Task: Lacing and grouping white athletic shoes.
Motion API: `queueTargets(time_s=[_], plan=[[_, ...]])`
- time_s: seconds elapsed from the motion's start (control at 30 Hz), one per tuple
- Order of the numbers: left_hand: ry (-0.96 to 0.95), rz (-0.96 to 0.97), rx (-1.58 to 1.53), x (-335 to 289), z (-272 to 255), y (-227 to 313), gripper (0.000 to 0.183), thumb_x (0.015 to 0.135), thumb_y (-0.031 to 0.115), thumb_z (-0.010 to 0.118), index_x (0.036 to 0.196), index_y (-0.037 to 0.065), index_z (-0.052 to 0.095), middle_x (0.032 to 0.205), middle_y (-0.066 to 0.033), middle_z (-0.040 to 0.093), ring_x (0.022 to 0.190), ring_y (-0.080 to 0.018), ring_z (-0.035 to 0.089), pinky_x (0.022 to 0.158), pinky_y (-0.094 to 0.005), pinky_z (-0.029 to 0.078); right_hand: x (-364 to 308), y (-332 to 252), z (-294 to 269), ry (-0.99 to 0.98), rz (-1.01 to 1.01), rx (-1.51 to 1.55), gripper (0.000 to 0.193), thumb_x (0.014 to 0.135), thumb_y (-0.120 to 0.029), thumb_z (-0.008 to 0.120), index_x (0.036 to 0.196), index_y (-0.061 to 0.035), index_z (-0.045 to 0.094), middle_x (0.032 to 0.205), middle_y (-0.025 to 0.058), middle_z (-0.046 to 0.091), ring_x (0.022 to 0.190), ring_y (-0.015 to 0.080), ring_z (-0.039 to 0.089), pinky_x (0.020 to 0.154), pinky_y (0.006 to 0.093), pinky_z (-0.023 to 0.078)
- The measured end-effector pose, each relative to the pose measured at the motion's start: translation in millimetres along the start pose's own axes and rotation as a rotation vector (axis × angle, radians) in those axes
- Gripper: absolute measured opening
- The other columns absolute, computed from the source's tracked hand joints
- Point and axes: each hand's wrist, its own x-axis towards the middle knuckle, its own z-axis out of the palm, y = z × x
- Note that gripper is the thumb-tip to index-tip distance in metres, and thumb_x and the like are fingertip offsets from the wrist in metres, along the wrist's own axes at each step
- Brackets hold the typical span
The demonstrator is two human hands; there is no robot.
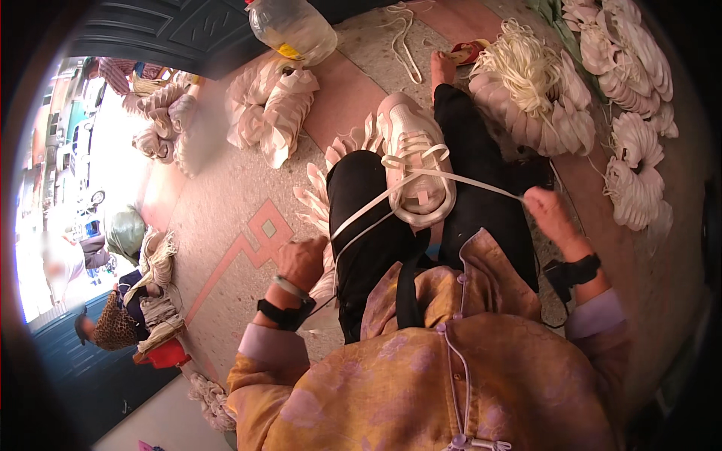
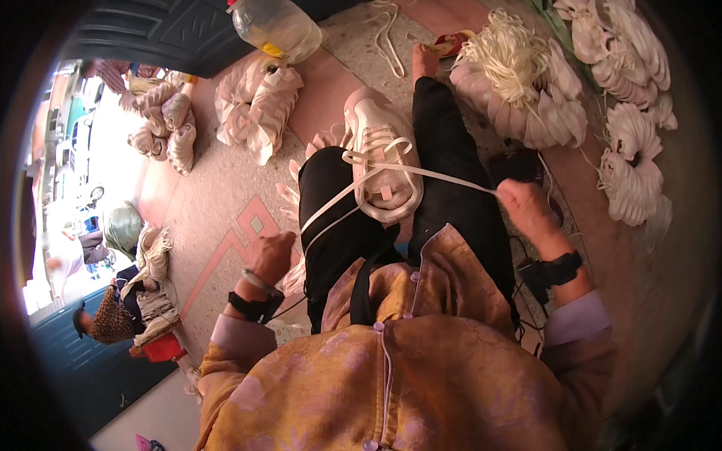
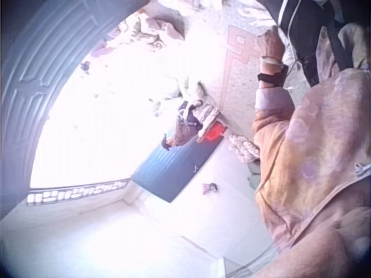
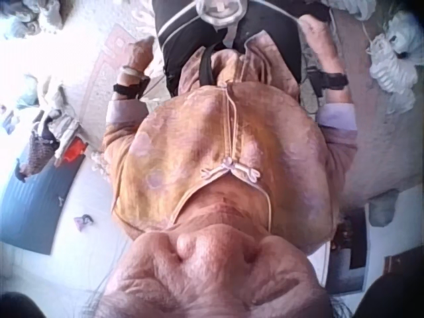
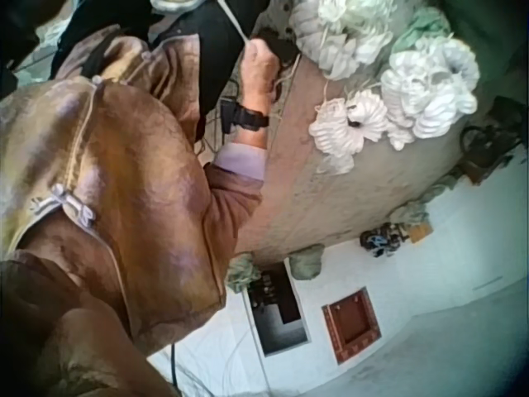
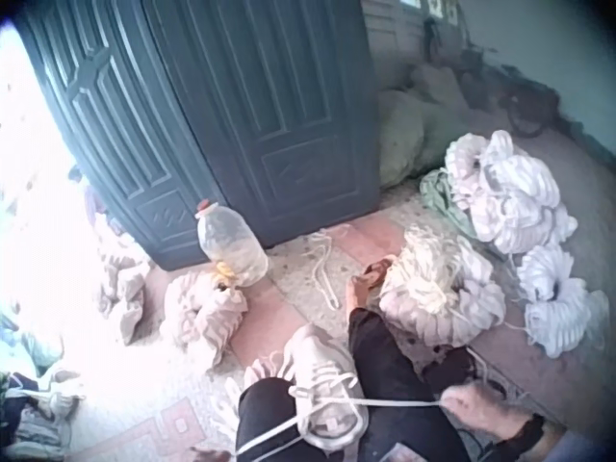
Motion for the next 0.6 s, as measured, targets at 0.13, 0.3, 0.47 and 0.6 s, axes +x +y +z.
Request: queueTargets(time_s=[0.13,0.3,0.47,0.6], plan=[[-0.106,0.011,0.0,2,7,19,0.01,0.077,0.007,0.048,0.08,0.008,0.058,0.067,-0.0144,0.06,0.063,-0.0335,0.061,0.056,-0.0438,0.047,-7,13,30,0.068,-0.065,-0.171,0.003,0.083,-0.006,0.05,0.081,-0.0052,0.049,0.066,0.0196,0.055,0.067,0.0393,0.056,0.054,0.044,0.043],[-0.108,0.02,-0.068,6,11,12,0.011,0.076,0.006,0.048,0.081,0.007,0.058,0.066,-0.0152,0.06,0.063,-0.0346,0.061,0.056,-0.044,0.047,-9,18,36,0.105,-0.043,-0.186,0.003,0.083,-0.006,0.05,0.08,-0.0066,0.049,0.062,0.0189,0.054,0.062,0.0395,0.056,0.052,0.0446,0.043],[-0.142,-0.042,-0.062,11,6,-1,0.011,0.076,0.007,0.048,0.082,0.007,0.058,0.069,-0.017,0.061,0.067,-0.0356,0.061,0.056,-0.0442,0.047,-13,23,31,0.086,-0.004,-0.303,0.007,0.085,-0.009,0.048,0.078,-0.0069,0.048,0.063,0.0192,0.054,0.061,0.0397,0.055,0.051,0.0453,0.042],[0.029,-0.126,0.07,9,20,-66,0.008,0.082,0.011,0.05,0.083,0.009,0.057,0.069,-0.0165,0.06,0.068,-0.0364,0.061,0.057,-0.0445,0.047,-1,19,-8,0.087,-0.069,-0.274,0.012,0.085,-0.011,0.048,0.075,-0.0045,0.047,0.068,0.0176,0.052,0.067,0.0394,0.053,0.054,0.0444,0.041]])
